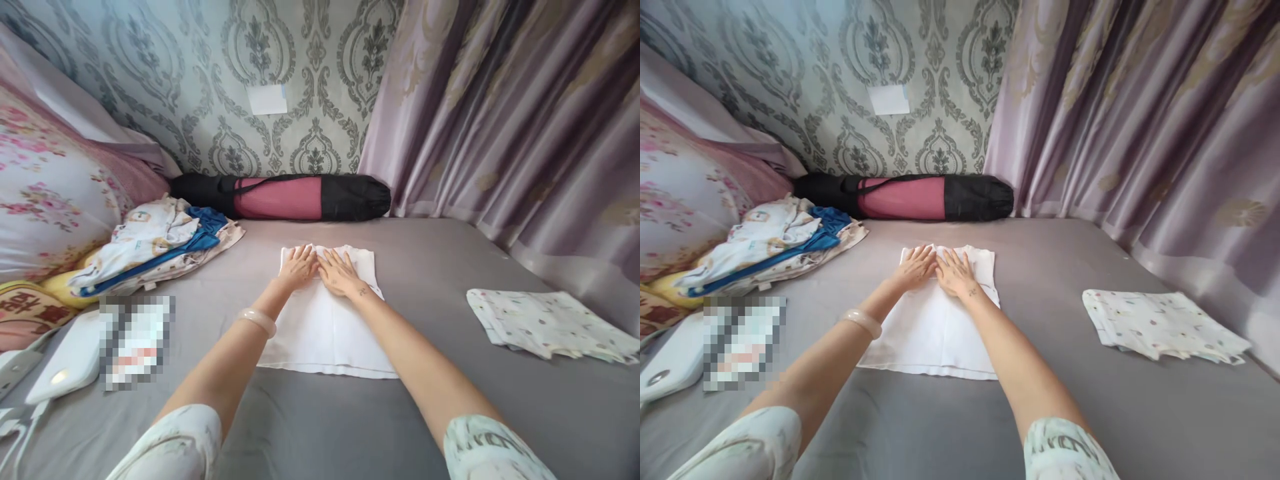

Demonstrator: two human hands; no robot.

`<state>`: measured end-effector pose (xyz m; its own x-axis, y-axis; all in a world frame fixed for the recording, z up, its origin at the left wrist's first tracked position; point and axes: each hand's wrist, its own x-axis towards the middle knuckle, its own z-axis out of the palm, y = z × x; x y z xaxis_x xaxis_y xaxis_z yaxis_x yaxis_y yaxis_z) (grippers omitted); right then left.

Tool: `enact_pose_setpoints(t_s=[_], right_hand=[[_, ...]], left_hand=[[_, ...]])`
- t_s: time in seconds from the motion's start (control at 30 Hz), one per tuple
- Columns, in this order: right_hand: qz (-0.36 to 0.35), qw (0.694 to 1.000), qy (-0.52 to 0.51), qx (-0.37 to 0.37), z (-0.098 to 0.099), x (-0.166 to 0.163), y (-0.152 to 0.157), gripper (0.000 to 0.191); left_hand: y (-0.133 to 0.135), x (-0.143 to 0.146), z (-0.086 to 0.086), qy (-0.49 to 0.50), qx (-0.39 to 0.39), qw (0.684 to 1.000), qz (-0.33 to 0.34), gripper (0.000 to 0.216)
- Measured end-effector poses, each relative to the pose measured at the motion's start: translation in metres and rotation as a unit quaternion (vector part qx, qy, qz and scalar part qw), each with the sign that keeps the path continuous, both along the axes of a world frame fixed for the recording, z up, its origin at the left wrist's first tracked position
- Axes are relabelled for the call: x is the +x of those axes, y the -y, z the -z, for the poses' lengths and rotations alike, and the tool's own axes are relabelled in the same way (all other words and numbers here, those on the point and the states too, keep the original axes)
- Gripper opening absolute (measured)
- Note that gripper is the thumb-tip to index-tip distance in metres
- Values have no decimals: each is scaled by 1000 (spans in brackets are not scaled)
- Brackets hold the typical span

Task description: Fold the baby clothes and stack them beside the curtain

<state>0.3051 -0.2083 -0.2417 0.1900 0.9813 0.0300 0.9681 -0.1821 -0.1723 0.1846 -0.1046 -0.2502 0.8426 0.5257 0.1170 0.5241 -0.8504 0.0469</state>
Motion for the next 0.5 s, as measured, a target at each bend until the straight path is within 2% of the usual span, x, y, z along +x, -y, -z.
enact_pose_setpoints(t_s=[0.13,0.23,0.43,0.5], right_hand=[[-4,1000,-1,0,15,6,5,53],[0,1000,-6,6,19,6,5,53],[10,996,-70,-54,0,10,-1,55],[30,996,-71,-44,-4,13,-5,56]], left_hand=[[1,-2,14,-17,-62,998,-18,58],[1,-2,17,-14,-77,997,-24,60],[-8,5,3,-55,-105,993,-15,59],[-10,9,0,-43,-84,995,-17,57]])
